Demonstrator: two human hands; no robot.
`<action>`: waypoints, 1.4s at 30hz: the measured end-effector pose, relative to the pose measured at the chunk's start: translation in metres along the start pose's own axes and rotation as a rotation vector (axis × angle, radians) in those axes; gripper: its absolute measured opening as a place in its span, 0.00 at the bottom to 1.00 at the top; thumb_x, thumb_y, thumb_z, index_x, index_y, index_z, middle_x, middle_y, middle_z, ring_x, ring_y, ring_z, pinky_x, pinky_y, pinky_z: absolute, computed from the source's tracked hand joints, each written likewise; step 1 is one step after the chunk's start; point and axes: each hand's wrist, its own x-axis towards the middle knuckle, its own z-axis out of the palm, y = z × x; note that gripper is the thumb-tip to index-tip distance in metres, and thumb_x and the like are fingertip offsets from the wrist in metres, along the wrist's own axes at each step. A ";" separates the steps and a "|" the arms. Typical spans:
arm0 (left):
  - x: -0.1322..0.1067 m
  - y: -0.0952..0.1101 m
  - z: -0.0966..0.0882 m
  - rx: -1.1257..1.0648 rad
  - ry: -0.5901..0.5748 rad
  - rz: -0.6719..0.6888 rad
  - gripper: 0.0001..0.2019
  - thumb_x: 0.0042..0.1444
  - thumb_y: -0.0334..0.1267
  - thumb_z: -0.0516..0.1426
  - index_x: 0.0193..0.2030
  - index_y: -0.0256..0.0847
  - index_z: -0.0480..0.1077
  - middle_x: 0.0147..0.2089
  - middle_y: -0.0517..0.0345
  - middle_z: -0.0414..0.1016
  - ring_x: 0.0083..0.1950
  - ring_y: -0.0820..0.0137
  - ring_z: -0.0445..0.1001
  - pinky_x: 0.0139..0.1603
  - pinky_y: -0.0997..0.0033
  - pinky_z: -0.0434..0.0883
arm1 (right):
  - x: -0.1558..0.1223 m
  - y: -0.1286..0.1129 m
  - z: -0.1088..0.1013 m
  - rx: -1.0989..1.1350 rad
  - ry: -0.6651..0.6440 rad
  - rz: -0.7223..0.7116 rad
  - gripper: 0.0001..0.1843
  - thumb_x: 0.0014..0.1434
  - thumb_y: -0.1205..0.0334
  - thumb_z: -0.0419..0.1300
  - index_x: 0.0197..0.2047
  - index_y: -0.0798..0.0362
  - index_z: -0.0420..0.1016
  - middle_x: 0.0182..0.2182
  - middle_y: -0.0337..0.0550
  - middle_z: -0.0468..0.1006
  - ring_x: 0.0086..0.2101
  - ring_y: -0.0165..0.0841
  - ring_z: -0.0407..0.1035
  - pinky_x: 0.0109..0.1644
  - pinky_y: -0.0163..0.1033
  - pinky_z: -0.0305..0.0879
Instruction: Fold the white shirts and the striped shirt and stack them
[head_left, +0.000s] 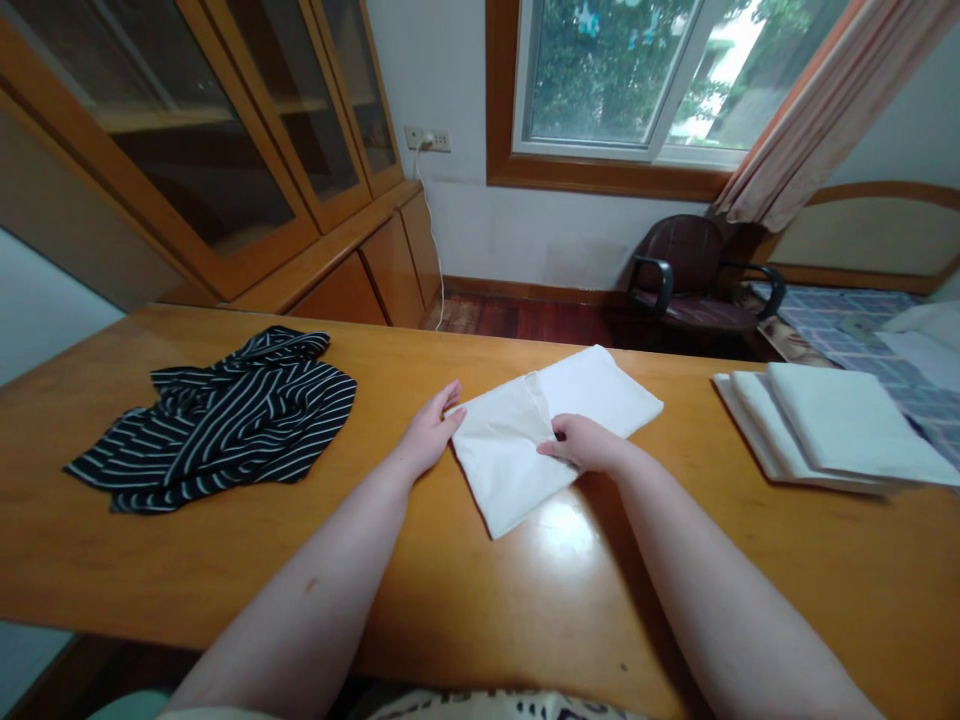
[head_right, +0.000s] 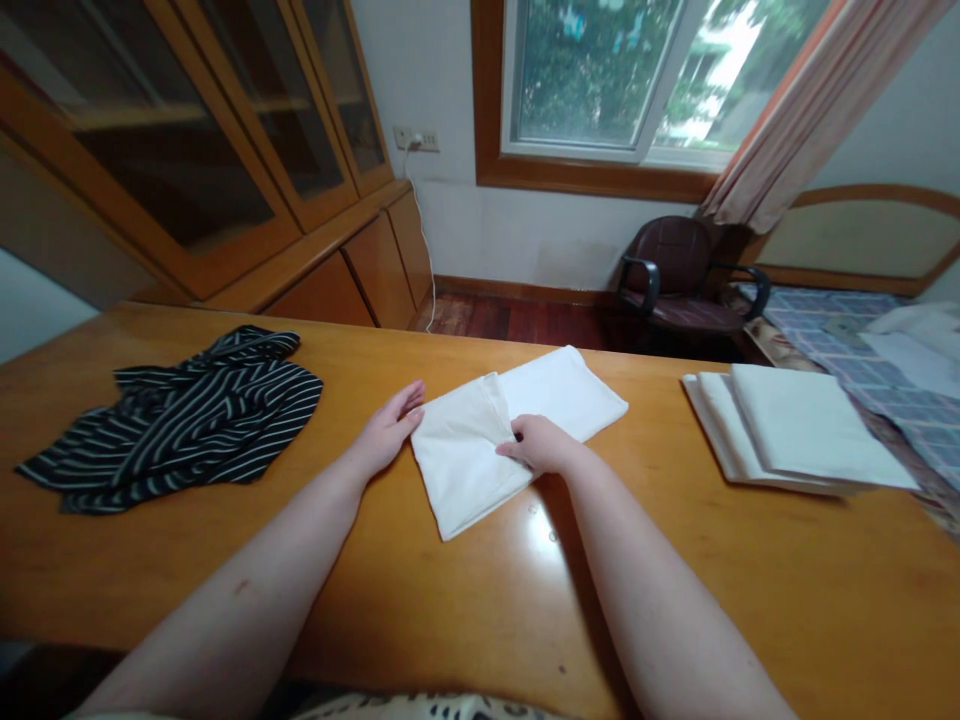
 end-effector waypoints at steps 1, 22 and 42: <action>-0.001 0.001 0.000 -0.017 -0.049 -0.010 0.26 0.52 0.41 0.58 0.59 0.41 0.65 0.54 0.48 0.73 0.53 0.64 0.71 0.57 0.62 0.65 | -0.001 0.004 -0.002 0.067 -0.058 -0.013 0.11 0.50 0.53 0.63 0.32 0.53 0.75 0.26 0.39 0.75 0.24 0.29 0.65 0.27 0.33 0.58; -0.037 0.046 0.018 0.590 -0.380 0.045 0.12 0.60 0.47 0.49 0.32 0.42 0.65 0.30 0.58 0.71 0.32 0.68 0.68 0.32 0.70 0.60 | -0.049 0.025 -0.004 -0.333 0.200 -0.099 0.16 0.61 0.52 0.53 0.27 0.51 0.72 0.30 0.43 0.76 0.32 0.33 0.67 0.35 0.36 0.56; -0.042 0.057 0.045 0.850 -0.356 0.490 0.18 0.62 0.39 0.49 0.57 0.44 0.67 0.60 0.52 0.68 0.60 0.61 0.65 0.63 0.58 0.58 | -0.035 0.051 -0.004 -0.123 0.240 -0.168 0.12 0.58 0.56 0.56 0.27 0.53 0.68 0.28 0.41 0.71 0.29 0.32 0.63 0.34 0.35 0.57</action>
